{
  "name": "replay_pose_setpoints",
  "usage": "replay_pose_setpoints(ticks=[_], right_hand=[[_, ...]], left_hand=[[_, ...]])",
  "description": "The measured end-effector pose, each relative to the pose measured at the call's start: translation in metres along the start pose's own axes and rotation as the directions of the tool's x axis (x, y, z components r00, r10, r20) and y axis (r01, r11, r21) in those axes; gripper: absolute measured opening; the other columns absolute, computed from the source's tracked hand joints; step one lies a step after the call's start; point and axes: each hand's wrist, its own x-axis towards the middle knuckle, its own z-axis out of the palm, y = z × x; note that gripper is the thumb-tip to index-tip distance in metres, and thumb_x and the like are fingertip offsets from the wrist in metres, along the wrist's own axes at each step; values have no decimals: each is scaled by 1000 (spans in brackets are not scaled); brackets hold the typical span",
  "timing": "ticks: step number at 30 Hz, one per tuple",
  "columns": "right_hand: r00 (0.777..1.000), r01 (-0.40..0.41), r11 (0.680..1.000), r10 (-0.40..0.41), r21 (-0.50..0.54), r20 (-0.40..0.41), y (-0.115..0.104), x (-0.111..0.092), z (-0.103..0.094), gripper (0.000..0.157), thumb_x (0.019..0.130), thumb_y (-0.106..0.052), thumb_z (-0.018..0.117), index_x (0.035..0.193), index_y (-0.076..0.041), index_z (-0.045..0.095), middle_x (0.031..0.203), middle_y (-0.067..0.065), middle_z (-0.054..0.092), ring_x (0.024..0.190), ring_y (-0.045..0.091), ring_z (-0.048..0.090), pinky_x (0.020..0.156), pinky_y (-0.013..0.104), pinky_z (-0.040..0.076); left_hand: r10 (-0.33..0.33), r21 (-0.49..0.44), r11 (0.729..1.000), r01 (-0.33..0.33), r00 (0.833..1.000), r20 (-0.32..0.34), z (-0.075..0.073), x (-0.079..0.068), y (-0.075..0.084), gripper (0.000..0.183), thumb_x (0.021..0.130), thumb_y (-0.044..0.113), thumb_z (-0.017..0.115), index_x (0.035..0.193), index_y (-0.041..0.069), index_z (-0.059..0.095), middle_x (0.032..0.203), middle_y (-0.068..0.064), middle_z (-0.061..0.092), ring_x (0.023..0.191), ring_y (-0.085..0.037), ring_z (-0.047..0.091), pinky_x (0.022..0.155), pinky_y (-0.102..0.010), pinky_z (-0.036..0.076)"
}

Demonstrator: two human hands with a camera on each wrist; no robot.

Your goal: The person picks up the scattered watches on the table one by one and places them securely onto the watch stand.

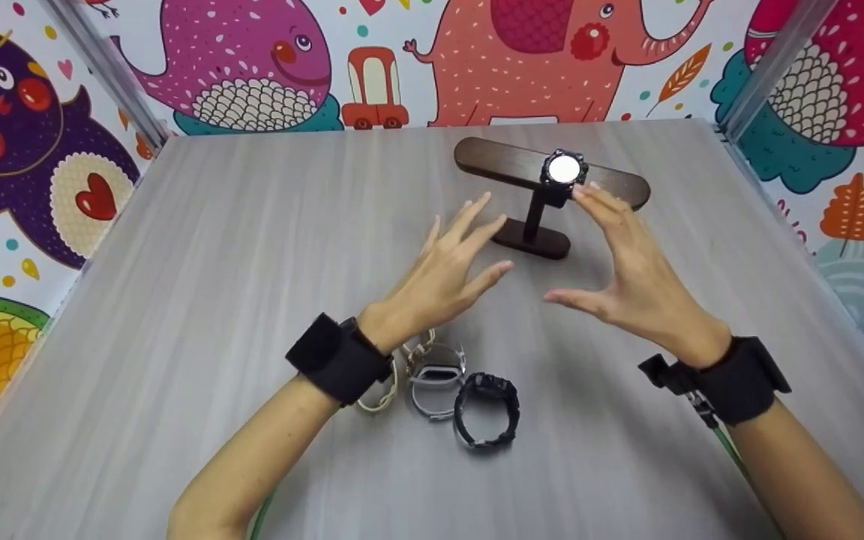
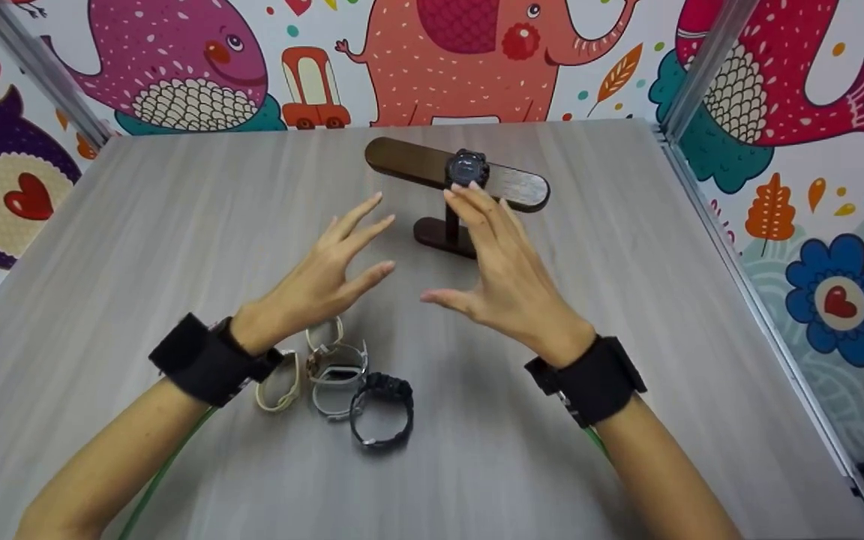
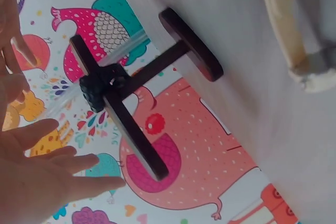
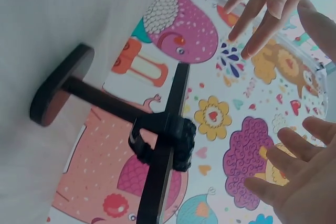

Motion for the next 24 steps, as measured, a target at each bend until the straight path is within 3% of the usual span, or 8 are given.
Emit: replay_pose_setpoints(ticks=[4, 10, 20, 24], right_hand=[[999, 36, 999, -36, 31, 9, -10, -8, 3, 101, 81, -58, 71, 153, 2, 32, 156, 22, 37, 149, 32, 31, 127, 31, 23], [997, 77, 996, -78, 45, 25, -24, -17, 3, 98, 82, -58, 70, 151, 4, 35, 156, 20, 38, 150, 27, 32, 126, 24, 21], [992, 105, 992, -109, 73, 63, -42, -33, 14, 100, 82, -57, 72, 150, 6, 35, 157, 16, 39, 150, 26, 33, 127, 24, 20], [987, 110, 992, -116, 61, 107, -47, -43, 22, 109, 73, -52, 84, 150, 7, 34, 157, 17, 38, 149, 29, 35, 127, 24, 19]], left_hand=[[49, 9, 999, -49, 999, 5, 3, -16, 7, 59, 102, 36, 56, 151, 5, 43, 165, -16, 26, 153, -39, 23, 123, -67, 11], [89, 14, 996, -90, 996, 10, 8, -40, 9, 58, 102, 35, 57, 150, 5, 45, 162, -18, 31, 151, -42, 28, 120, -70, 16], [90, -13, 996, -90, 995, 30, 13, -79, 3, 59, 101, 35, 58, 149, 3, 46, 161, -19, 34, 150, -41, 29, 121, -68, 18], [97, -15, 995, -96, 994, 57, 16, -94, 1, 60, 100, 36, 60, 148, 3, 46, 159, -21, 36, 150, -40, 30, 120, -68, 20]])
